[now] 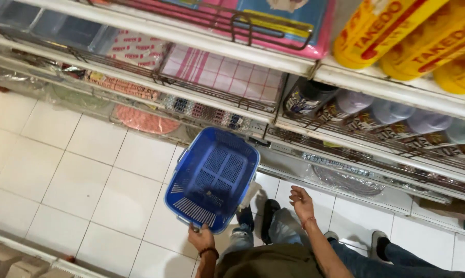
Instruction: Organizing spray cans on a shelf and cleaning the shelf with a cloth.
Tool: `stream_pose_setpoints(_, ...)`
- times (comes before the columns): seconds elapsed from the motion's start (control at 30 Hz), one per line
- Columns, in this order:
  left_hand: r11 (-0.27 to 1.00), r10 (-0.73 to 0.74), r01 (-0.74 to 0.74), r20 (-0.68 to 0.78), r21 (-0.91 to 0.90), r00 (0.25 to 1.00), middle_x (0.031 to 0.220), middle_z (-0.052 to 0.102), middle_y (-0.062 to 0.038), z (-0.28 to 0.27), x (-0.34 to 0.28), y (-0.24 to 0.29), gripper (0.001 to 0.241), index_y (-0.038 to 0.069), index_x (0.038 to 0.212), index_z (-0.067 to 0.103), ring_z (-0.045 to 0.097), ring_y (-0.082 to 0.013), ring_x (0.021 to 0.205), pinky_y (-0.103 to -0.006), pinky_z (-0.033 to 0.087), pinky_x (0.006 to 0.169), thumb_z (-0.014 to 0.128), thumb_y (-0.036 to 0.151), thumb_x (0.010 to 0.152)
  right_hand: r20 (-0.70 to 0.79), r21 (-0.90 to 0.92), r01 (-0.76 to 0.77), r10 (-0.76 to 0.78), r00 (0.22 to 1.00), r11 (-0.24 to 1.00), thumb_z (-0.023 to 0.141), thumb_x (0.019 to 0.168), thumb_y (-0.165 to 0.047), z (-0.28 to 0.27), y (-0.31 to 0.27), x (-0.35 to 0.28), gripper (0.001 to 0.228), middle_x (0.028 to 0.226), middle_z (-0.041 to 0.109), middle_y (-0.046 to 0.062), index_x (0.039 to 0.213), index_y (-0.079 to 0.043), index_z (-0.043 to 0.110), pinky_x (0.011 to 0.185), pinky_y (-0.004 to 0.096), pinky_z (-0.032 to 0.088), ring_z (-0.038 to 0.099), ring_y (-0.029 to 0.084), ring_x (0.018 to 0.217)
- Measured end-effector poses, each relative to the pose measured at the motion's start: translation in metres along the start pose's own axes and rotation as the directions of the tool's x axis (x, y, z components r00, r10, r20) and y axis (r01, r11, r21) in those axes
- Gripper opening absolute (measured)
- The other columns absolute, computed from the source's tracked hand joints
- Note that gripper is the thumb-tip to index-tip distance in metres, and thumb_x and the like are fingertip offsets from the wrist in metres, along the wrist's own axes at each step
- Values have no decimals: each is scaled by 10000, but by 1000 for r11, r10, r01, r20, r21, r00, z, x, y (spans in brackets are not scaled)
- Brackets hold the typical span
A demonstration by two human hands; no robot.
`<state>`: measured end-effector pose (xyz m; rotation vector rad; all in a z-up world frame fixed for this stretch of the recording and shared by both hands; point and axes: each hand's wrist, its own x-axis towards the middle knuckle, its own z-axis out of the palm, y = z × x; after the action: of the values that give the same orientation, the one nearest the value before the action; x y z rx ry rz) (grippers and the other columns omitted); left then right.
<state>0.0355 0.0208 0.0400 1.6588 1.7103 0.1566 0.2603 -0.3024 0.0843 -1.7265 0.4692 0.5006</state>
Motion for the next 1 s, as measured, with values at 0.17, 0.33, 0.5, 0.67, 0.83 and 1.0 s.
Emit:
stream_pose_setpoints(0.17, 651, 572, -513, -81, -559, 816, 1346, 587, -198, -22, -47, 149, 503, -63, 1377, 543, 628, -302, 1205, -363, 498, 1028, 622, 20, 888, 26, 143, 313, -319, 947, 939, 534, 1019, -68, -30, -100, -18, 227, 1110, 736, 117, 1195, -7, 664, 789, 317, 615, 731, 183, 932)
stream_pose_setpoints(0.33, 314, 827, -664, -148, -678, 542, 1325, 611, -192, -104, -163, 347, 404, -67, 1367, 553, 658, -276, 1200, -361, 526, 1035, 569, -3, 968, 14, 120, 578, -584, 812, 807, 591, 1006, -41, -67, -241, -73, 167, 997, 764, 120, 1135, 31, 669, 780, 300, 604, 728, 166, 858)
stream_pose_setpoints(0.5, -146, 886, -724, -414, -674, 207, 1256, 667, -180, -169, -247, 462, 321, -35, 1342, 596, 707, -269, 1131, -353, 580, 1028, 567, -2, 1024, 82, 59, 746, -748, 659, 663, 643, 960, -9, -119, -394, -165, 132, 943, 754, 118, 1072, 21, 705, 780, 296, 621, 732, 154, 848)
stream_pose_setpoints(0.67, -399, 813, -870, -551, -291, -188, 1399, 586, -177, -226, -310, 558, 514, 47, 1452, 518, 584, -324, 1320, -430, 493, 1145, 653, 62, 956, -31, -221, 960, -985, 171, 173, 681, 980, -7, -146, -503, -240, 189, 1289, 664, 179, 1166, 19, 663, 694, 241, 610, 720, 151, 876)
stream_pose_setpoints(0.83, -322, 828, -932, -527, -167, -192, 1589, 332, -234, -189, -334, 635, 758, 107, 1604, 345, 322, -395, 1513, -537, 301, 1297, 721, 175, 949, 11, -664, 744, -996, -91, -75, 733, 916, 44, -129, -579, -261, 506, 1452, 553, 223, 1395, 35, 570, 853, 350, 618, 690, 284, 1016)
stream_pose_setpoints(1.0, -273, 826, -946, -546, -174, -138, 1629, 319, -282, -183, -338, 670, 900, 149, 1620, 293, 341, -478, 1532, -549, 330, 1296, 754, 160, 847, 142, -738, 664, -990, -23, -122, 690, 892, -2, -99, -606, -236, 761, 1610, 361, 354, 1565, 51, 338, 773, 440, 634, 695, 428, 1100)
